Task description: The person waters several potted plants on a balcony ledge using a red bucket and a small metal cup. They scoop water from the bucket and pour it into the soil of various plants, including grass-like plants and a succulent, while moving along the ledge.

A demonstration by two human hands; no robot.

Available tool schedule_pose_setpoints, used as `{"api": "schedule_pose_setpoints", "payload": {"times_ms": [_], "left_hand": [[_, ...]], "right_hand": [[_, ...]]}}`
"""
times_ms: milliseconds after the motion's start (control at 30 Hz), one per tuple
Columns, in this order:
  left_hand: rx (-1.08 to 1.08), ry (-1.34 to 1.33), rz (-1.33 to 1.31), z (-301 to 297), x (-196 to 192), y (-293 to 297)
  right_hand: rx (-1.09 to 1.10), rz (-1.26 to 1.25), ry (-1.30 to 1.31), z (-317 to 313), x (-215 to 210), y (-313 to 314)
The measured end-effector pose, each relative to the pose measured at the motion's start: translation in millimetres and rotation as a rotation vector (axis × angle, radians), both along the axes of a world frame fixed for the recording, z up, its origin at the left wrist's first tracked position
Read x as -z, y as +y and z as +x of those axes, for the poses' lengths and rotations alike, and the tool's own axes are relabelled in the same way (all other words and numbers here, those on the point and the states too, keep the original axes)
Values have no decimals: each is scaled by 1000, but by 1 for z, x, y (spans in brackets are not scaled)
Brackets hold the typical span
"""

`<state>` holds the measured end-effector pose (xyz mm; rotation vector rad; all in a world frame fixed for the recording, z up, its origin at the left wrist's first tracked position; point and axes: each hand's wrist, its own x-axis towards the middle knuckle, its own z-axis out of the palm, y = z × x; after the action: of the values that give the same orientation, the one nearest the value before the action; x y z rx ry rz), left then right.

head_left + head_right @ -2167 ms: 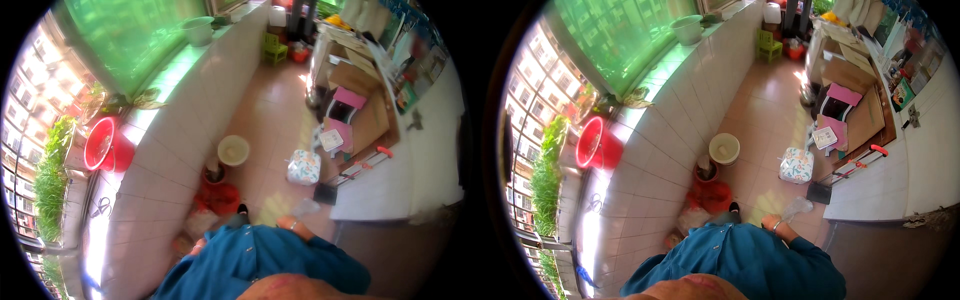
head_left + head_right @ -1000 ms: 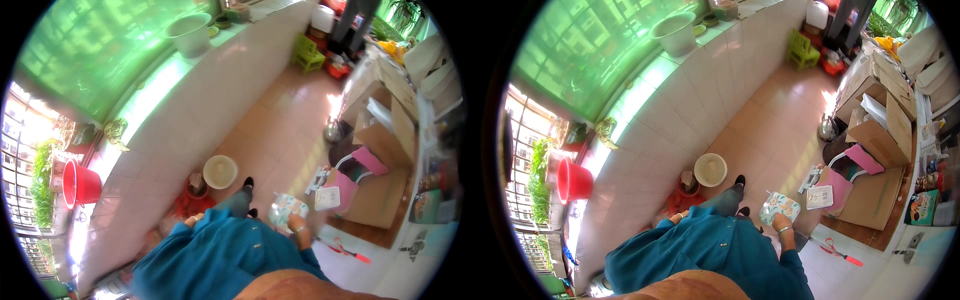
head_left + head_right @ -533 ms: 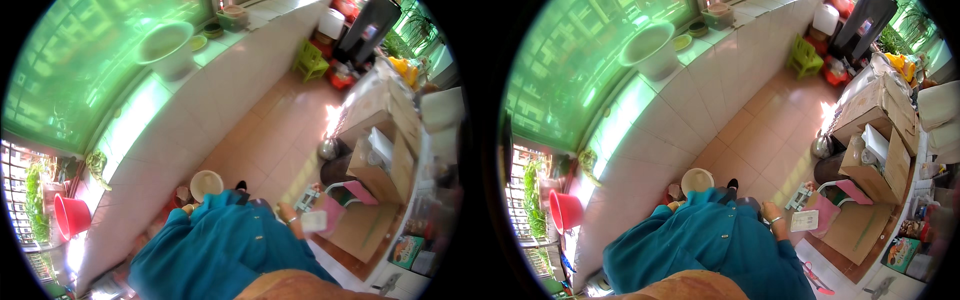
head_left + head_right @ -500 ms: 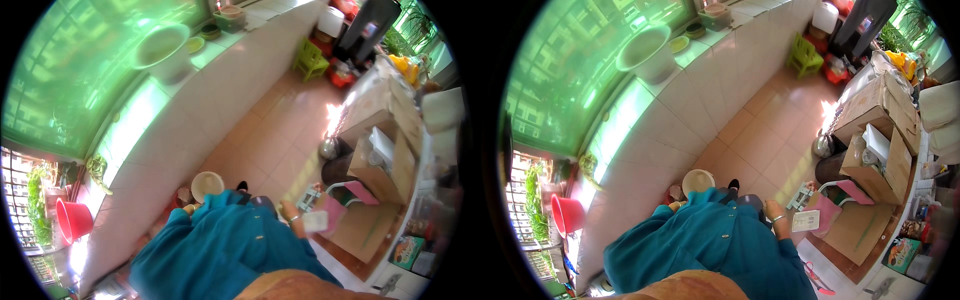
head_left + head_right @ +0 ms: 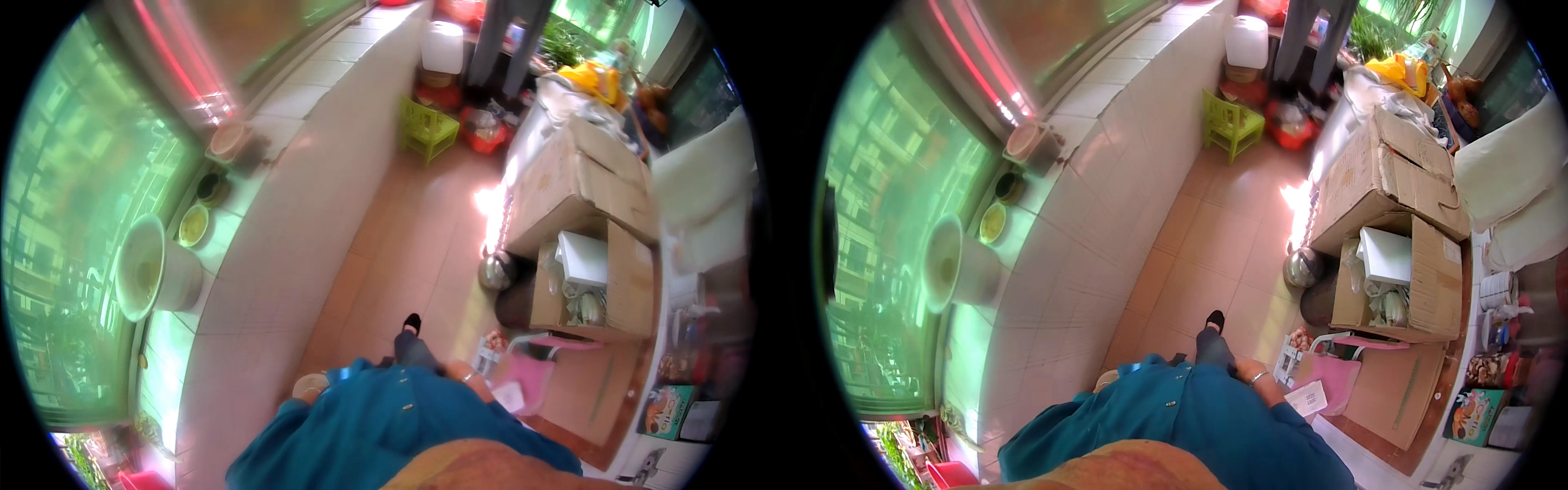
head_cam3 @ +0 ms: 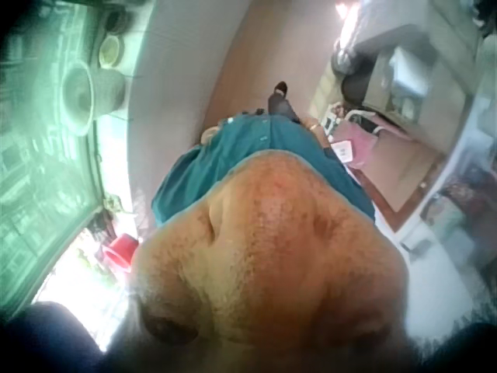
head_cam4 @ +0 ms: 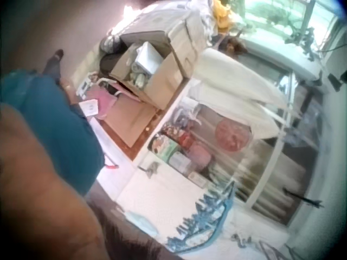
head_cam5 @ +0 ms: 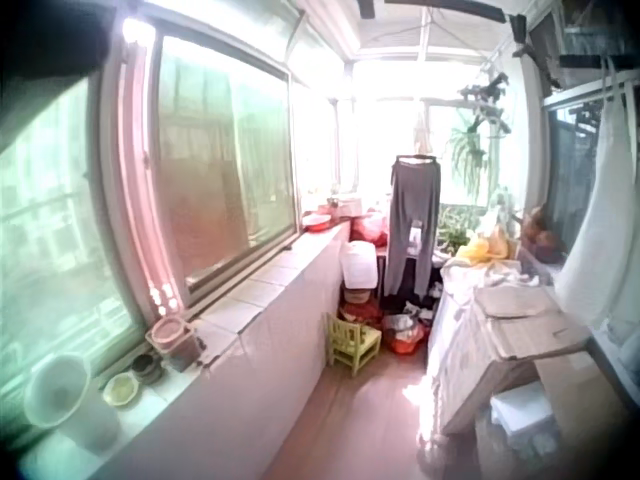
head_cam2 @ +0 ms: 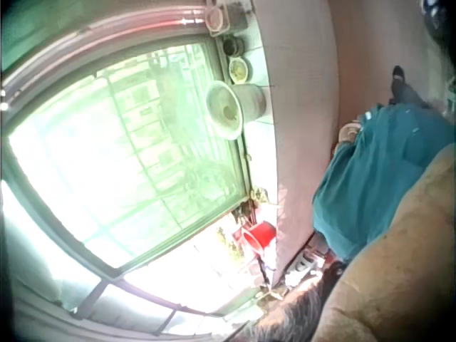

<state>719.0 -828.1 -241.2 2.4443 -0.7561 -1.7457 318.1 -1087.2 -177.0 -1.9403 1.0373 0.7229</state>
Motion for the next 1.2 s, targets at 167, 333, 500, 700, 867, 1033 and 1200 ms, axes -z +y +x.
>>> {"api": "schedule_pose_setpoints", "payload": {"times_ms": [167, 333, 500, 700, 867, 1033, 1200], "left_hand": [[27, -13, -110, 1, -9, -121], [44, -9, -133, 5, -21, -211], [58, 3, -67, 11, -28, -252], [153, 57, -62, 26, -23, -330], [207, 95, -155, 45, -16, -430], [-12, 93, -74, 68, 1, -512], [-88, -27, 28, 70, 12, -578]], "right_hand": [[25, -246, 7, -18, -19, -111], [38, -285, 154, -21, -46, -210], [4, -264, 97, -1, -24, -270], [-26, -126, -1, 15, -1, -298], [-75, -37, -121, 24, -10, -361], [141, -155, -81, 41, -13, -447], [172, -189, -90, 21, -13, -502]]}}
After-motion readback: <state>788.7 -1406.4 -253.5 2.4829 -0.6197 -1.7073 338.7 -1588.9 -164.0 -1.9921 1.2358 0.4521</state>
